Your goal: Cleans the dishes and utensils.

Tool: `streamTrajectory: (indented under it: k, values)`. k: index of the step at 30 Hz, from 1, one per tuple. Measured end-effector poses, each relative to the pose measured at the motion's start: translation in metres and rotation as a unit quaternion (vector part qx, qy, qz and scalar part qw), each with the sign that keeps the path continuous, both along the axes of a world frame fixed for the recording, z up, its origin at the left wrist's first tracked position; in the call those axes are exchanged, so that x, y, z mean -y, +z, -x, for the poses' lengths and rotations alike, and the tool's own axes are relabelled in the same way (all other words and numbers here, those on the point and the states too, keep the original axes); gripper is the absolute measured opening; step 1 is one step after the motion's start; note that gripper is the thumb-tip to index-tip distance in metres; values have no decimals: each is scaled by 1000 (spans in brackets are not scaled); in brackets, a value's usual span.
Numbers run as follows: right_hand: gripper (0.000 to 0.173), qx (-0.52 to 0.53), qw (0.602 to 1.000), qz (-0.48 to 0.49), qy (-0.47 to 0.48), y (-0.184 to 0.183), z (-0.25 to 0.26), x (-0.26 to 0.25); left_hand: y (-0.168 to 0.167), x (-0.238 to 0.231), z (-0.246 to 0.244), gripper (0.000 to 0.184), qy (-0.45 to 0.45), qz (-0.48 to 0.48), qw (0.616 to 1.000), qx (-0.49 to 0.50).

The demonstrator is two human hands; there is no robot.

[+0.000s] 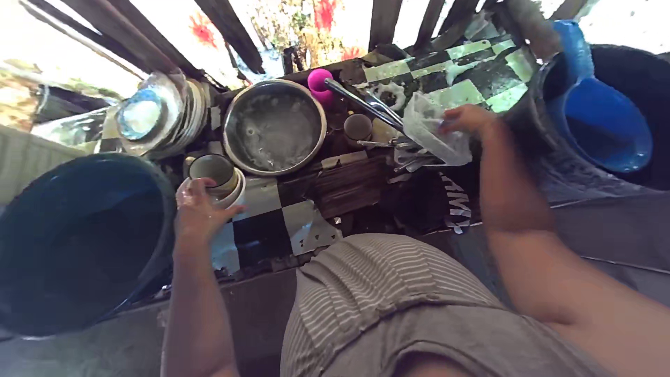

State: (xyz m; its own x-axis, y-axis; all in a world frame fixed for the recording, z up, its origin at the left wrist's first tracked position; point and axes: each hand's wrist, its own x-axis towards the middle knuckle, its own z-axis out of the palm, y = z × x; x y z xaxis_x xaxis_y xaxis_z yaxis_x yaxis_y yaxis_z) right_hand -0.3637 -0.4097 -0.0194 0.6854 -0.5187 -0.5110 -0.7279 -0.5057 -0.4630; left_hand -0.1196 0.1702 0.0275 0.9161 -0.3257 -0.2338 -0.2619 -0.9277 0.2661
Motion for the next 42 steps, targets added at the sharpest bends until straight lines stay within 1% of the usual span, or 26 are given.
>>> streamTrajectory:
  k: [2,4,7,12,14,16,18,19,21,23,25,27,29,30,32,34,38,42]
  values:
    - [34,12,1000,23,-16,-1,1,0,-7,-5,13,92,18,2,1000,14]
    - [35,5,999,40,-25,5,2,-4,-12,-11,25,85,31,36,998,33]
    - [35,2,998,51,-41,10,4,-14,-7,-14,42,76,48,41,998,30]
    - [29,3,997,69,-32,20,4,-26,1,-19,68,77,68,34,997,9]
    - [28,12,997,65,-29,29,-2,-33,0,-23,76,73,69,28,996,38]
    - [27,36,998,41,-34,34,-10,-38,2,-28,80,66,69,37,992,98]
    - [29,72,997,10,-39,38,-20,-46,1,-37,78,64,60,64,983,163]
    - [29,93,995,3,-37,41,-27,-51,-1,-41,76,64,53,85,979,180]
    - [28,120,992,-6,-30,54,-46,-68,-6,-47,73,61,33,123,973,192]
    - [26,121,993,-1,-8,67,-72,-88,-9,-50,69,58,11,137,971,196]
    - [26,128,992,-2,13,70,-101,-109,-9,-48,65,55,2,140,972,188]
    - [24,154,987,-21,33,59,-132,-127,-11,-44,61,55,11,134,974,184]
    - [25,187,980,-67,33,35,-168,-143,-13,-41,59,56,24,129,974,182]
    - [27,193,978,-73,34,21,-186,-152,-14,-41,59,56,27,128,974,183]
    - [28,167,984,-46,35,4,-218,-175,-18,-44,59,55,28,119,975,184]
    - [29,138,989,-25,38,-4,-241,-201,-23,-48,59,54,21,123,974,189]
    - [30,121,992,-37,24,-33,-274,-233,-30,-51,59,54,6,147,967,207]
    - [32,102,991,-90,-12,-47,-281,-253,-28,-46,57,54,18,137,966,219]
